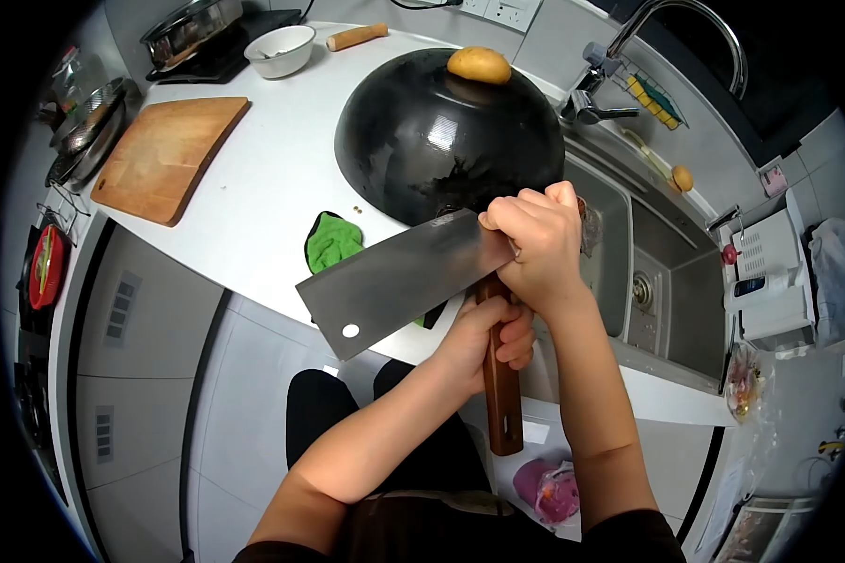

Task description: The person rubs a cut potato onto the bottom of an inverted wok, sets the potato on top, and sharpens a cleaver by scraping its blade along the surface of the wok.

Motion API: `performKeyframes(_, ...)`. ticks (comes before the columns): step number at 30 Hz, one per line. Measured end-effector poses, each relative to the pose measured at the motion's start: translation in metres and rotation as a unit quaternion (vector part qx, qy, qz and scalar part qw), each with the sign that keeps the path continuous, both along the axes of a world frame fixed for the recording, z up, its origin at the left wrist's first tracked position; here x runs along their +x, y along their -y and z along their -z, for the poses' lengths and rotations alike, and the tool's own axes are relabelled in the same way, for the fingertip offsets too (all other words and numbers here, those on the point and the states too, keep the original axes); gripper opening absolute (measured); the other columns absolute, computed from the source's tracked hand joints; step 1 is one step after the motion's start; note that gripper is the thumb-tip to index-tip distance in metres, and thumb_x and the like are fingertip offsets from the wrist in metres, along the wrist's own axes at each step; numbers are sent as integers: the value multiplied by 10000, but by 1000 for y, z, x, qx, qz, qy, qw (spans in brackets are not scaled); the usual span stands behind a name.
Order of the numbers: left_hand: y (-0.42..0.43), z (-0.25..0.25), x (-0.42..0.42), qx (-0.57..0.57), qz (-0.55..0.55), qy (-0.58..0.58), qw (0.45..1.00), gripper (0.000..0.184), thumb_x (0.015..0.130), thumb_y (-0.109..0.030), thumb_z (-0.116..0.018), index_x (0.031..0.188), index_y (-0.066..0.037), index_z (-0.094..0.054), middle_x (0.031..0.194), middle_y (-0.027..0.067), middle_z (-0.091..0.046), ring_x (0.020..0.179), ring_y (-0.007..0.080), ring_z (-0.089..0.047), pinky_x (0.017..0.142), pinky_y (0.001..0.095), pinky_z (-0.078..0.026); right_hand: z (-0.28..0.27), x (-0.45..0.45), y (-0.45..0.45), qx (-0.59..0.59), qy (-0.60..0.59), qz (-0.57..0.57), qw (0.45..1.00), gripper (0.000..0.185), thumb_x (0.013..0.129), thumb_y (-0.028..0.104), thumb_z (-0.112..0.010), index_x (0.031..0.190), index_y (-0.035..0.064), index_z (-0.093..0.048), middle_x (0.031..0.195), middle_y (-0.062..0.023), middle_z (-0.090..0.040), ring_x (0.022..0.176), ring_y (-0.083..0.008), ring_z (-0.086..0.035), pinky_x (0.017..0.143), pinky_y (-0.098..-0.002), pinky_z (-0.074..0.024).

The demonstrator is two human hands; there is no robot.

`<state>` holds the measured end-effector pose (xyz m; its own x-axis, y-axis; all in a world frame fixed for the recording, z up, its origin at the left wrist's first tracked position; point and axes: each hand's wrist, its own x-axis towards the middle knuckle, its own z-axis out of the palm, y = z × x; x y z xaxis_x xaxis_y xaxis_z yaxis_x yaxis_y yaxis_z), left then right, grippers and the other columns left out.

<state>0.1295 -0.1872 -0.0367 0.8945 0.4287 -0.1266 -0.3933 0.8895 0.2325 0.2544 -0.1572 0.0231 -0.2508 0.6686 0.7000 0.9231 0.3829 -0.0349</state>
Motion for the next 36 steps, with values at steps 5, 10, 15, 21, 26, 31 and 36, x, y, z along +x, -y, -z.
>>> performKeyframes(5,-2,0,0,13,0,12,1000,39,852,-94,-440,833,-105,-472,574,-10,-403,419,97,-376,435,270,-335,1,-2,0,7,9,6,1000,194,586,-8,-648,651,121,-518,567,19,-489,528,-175,-453,616,-326,-259)
performKeyframes(10,-1,-3,0,15,-4,2,1000,43,847,-105,-454,805,-107,-464,576,-10,-409,411,96,-369,427,268,-326,3,-8,-8,26,6,-16,999,192,564,3,-634,661,119,-516,565,22,-478,526,-178,-442,615,-327,-260)
performKeyframes(15,-1,-3,-1,13,-11,-6,1000,65,847,-110,-455,782,-109,-461,584,-12,-422,416,88,-373,425,257,-326,1,-7,-6,17,18,-14,1000,199,563,18,-623,638,121,-469,556,18,-455,517,-180,-427,613,-327,-261)
performKeyframes(21,0,-5,0,8,-5,-32,999,69,848,-108,-457,781,-105,-472,588,-15,-416,428,89,-381,440,261,-336,-1,-13,-9,10,-6,-24,1000,205,547,7,-624,639,126,-485,552,15,-458,517,-176,-443,604,-326,-254)
performKeyframes(26,-1,-2,-1,15,-5,-5,1000,51,850,-104,-451,807,-101,-478,584,-16,-410,423,95,-378,437,266,-335,1,-8,-5,4,-8,-14,1000,202,552,15,-632,634,123,-482,556,16,-472,509,-179,-433,605,-323,-253)
performKeyframes(31,-1,-5,0,17,-6,-13,1000,22,844,-100,-461,847,-97,-482,578,-14,-411,418,96,-380,429,267,-338,-1,-13,-9,10,12,4,1000,193,570,34,-633,638,128,-479,554,17,-475,524,-186,-447,606,-330,-261)
performKeyframes(36,-1,-2,0,-9,-4,-11,1000,56,839,-102,-460,788,-99,-483,568,-14,-409,403,93,-369,422,262,-331,1,-8,-3,26,19,15,999,163,595,72,-626,641,138,-484,553,17,-479,540,-184,-475,604,-335,-277)
